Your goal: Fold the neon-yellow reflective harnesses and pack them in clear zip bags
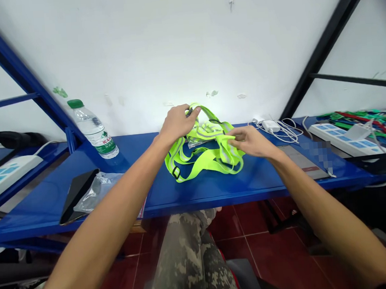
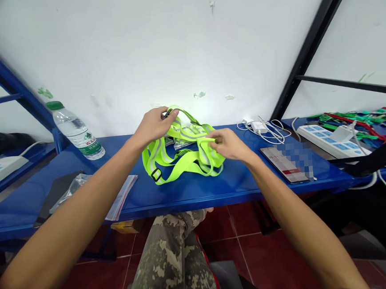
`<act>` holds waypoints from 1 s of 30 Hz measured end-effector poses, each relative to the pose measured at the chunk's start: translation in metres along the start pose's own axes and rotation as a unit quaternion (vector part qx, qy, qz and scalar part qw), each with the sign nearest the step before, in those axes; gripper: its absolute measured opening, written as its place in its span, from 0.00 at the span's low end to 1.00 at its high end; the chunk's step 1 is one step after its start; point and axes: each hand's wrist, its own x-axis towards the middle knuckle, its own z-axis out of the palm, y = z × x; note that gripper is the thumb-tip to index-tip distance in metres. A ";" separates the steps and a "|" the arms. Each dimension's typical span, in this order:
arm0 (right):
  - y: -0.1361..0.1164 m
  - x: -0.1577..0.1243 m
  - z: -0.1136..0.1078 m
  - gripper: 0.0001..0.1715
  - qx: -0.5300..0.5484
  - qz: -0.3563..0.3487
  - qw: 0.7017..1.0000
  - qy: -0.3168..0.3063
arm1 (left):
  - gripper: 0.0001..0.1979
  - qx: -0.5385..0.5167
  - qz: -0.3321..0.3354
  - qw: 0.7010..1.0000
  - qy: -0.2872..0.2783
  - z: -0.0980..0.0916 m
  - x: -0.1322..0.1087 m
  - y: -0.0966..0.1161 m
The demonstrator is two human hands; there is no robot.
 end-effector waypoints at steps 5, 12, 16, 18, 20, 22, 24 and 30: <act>-0.019 0.019 0.034 0.16 0.045 -0.047 0.986 0.153 | 0.21 -0.035 0.070 0.997 0.019 0.003 -0.006 0.026; -0.015 0.027 0.019 0.20 -0.157 -0.130 0.970 0.135 | 0.18 -0.038 0.110 0.991 0.067 -0.017 -0.002 0.029; -0.031 0.028 0.000 0.17 -0.211 -0.062 0.930 0.296 | 0.19 -0.023 0.130 0.989 0.068 -0.010 -0.002 0.023; -0.040 0.027 -0.006 0.19 -0.241 -0.052 0.908 0.340 | 0.19 -0.009 0.149 0.988 0.044 -0.004 -0.004 0.025; -0.048 0.025 -0.011 0.20 -0.253 -0.061 0.893 0.367 | 0.19 0.006 0.172 0.985 0.007 -0.002 -0.006 0.029; -0.054 0.024 -0.016 0.20 -0.249 -0.086 0.895 0.360 | 0.18 0.014 0.189 0.981 -0.029 -0.002 -0.008 0.032; -0.054 0.025 -0.022 0.19 -0.225 -0.106 0.920 0.303 | 0.17 0.014 0.191 0.980 -0.048 -0.003 -0.008 0.031; -0.025 0.038 -0.059 0.12 0.001 -0.029 0.967 0.252 | 0.20 -0.015 0.103 0.990 -0.094 -0.009 -0.001 -0.009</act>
